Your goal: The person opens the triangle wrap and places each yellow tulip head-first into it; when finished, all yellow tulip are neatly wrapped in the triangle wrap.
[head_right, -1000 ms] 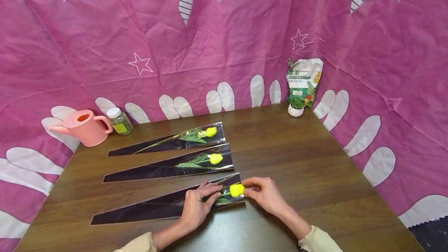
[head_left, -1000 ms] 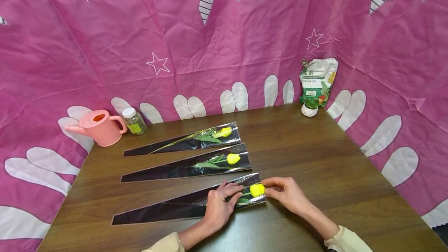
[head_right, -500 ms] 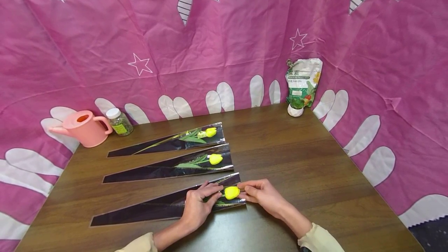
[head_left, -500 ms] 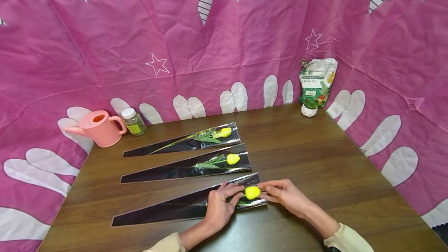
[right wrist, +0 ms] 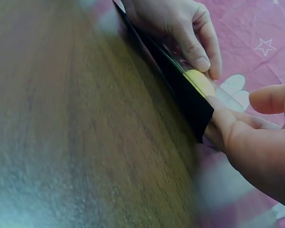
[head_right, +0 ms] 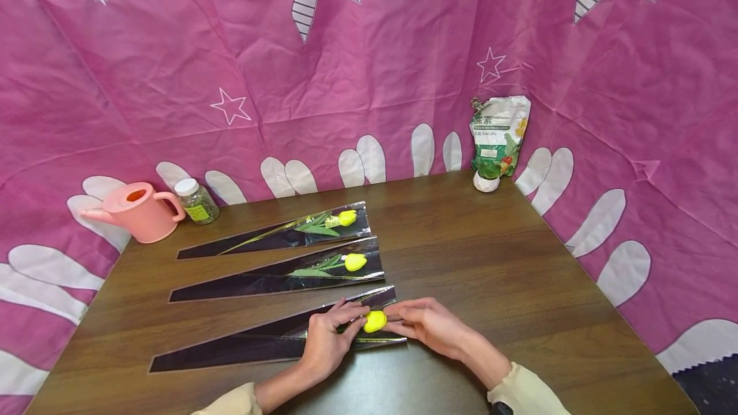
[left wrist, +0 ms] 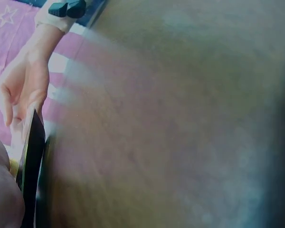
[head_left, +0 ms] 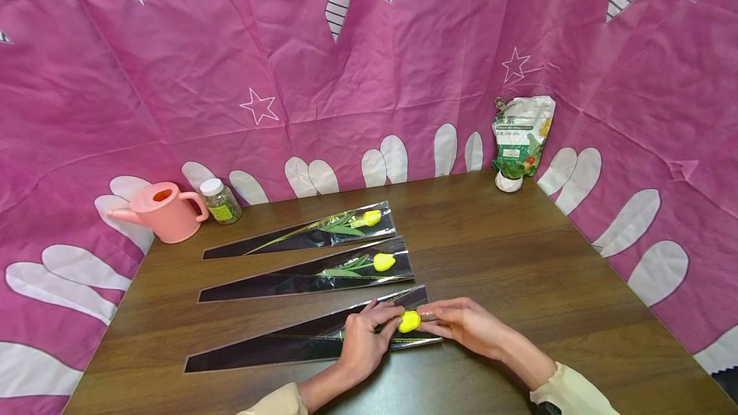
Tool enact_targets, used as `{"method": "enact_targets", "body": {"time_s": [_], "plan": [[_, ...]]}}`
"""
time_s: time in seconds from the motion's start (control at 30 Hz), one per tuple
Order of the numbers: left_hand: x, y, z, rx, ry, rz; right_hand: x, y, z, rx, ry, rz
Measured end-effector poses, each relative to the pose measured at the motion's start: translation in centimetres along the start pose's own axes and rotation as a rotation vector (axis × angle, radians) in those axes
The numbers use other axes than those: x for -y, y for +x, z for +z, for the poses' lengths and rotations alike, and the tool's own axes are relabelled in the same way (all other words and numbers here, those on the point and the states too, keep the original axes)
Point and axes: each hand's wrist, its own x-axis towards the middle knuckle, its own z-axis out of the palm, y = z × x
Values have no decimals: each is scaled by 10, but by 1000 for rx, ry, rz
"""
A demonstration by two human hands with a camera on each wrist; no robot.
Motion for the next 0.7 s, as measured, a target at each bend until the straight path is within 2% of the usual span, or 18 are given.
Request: {"method": "enact_targets", "body": {"time_s": [0.17,0.3,0.37,0.57,0.7], "plan": [[0,0,2,-14,-10,7,-1,4,0,69,57,-15],[0,0,3,-17,-15,4,1,4,2,73,30,-19],[0,1,3,-23,-10,4,3,3,4,45,-10,-26],[1,1,3,-18,11,0,10,-8,5,-112,-169,-46],[0,2,-7,-8,60,46,16,-17,-1,-161,-323,-70]]}}
